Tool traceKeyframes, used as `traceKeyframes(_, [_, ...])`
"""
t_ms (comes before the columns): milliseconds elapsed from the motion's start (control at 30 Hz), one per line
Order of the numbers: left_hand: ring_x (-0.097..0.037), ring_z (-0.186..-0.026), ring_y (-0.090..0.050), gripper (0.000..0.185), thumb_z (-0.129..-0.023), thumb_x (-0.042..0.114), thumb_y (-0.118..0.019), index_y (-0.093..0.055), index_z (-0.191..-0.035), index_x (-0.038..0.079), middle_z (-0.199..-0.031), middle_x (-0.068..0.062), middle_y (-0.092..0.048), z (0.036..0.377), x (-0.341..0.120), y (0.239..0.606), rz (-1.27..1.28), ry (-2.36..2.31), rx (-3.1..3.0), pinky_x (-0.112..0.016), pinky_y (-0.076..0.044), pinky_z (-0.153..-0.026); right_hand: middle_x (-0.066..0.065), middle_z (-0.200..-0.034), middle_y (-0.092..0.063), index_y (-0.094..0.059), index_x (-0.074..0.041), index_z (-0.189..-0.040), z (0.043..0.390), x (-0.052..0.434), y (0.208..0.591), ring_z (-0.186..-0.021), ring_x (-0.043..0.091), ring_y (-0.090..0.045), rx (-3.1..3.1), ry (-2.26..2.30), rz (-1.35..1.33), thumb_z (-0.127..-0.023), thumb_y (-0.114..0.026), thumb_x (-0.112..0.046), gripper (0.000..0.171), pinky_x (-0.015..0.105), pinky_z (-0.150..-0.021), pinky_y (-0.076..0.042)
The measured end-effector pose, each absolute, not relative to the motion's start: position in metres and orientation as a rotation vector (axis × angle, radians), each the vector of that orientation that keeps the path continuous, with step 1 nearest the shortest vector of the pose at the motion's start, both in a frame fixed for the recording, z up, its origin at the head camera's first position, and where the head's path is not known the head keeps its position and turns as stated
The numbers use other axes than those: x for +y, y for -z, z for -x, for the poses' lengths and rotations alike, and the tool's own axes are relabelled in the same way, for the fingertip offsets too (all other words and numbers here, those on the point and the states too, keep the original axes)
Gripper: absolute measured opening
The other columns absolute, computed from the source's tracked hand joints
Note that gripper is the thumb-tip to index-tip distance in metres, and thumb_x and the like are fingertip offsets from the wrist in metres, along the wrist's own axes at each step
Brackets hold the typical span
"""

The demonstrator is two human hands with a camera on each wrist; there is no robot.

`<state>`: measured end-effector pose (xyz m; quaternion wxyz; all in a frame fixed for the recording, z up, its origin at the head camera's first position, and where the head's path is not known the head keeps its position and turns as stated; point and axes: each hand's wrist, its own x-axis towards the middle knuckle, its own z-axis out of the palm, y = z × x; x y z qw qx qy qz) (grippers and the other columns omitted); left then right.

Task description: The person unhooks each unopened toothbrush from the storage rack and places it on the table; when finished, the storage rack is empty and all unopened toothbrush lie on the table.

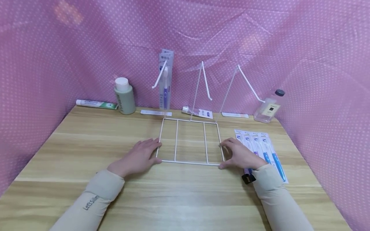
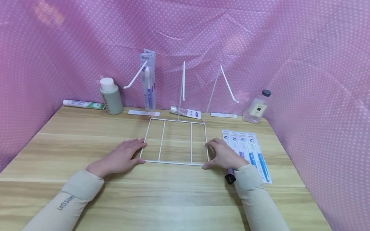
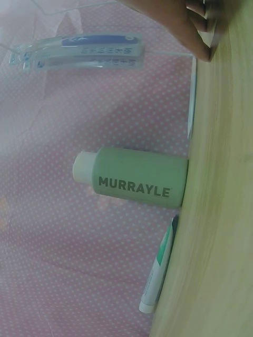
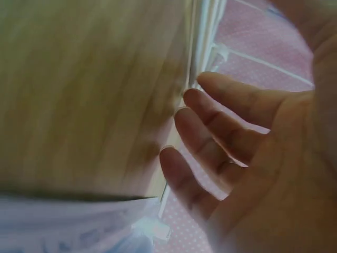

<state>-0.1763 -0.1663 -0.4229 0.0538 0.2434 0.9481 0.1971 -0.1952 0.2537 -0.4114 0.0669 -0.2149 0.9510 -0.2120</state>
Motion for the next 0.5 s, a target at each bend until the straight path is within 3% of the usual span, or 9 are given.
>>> traceKeyframes(233, [-0.044, -0.155, -0.037, 0.072, -0.1, 0.043, -0.071, -0.05, -0.156, 0.003, -0.169, -0.017, -0.039, 0.1771, -0.1682, 0.4244, -0.754, -0.586, 2.894, -0.069, -0.023, -0.128, 0.023, -0.162, -0.045, -0.061, 0.0, -0.144, 0.1965, 0.2539, 0.4148, -0.149, 0.048, -0.04, 2.855, 0.653, 0.701, -0.072, -0.097, -0.045, 0.093, 0.064, -0.124, -0.035])
traceKeyframes(500, [-0.044, -0.155, -0.038, 0.071, -0.1, 0.042, -0.071, -0.05, -0.156, 0.002, -0.169, -0.017, -0.039, 0.177, -0.1672, 0.4242, -0.762, -0.588, 2.893, -0.069, -0.024, -0.128, 0.022, -0.165, -0.043, -0.062, -0.003, -0.144, 0.1962, 0.2548, 0.4138, -0.151, 0.049, -0.038, 2.847, 0.621, 0.7, -0.074, -0.095, -0.049, 0.091, 0.066, -0.124, -0.033])
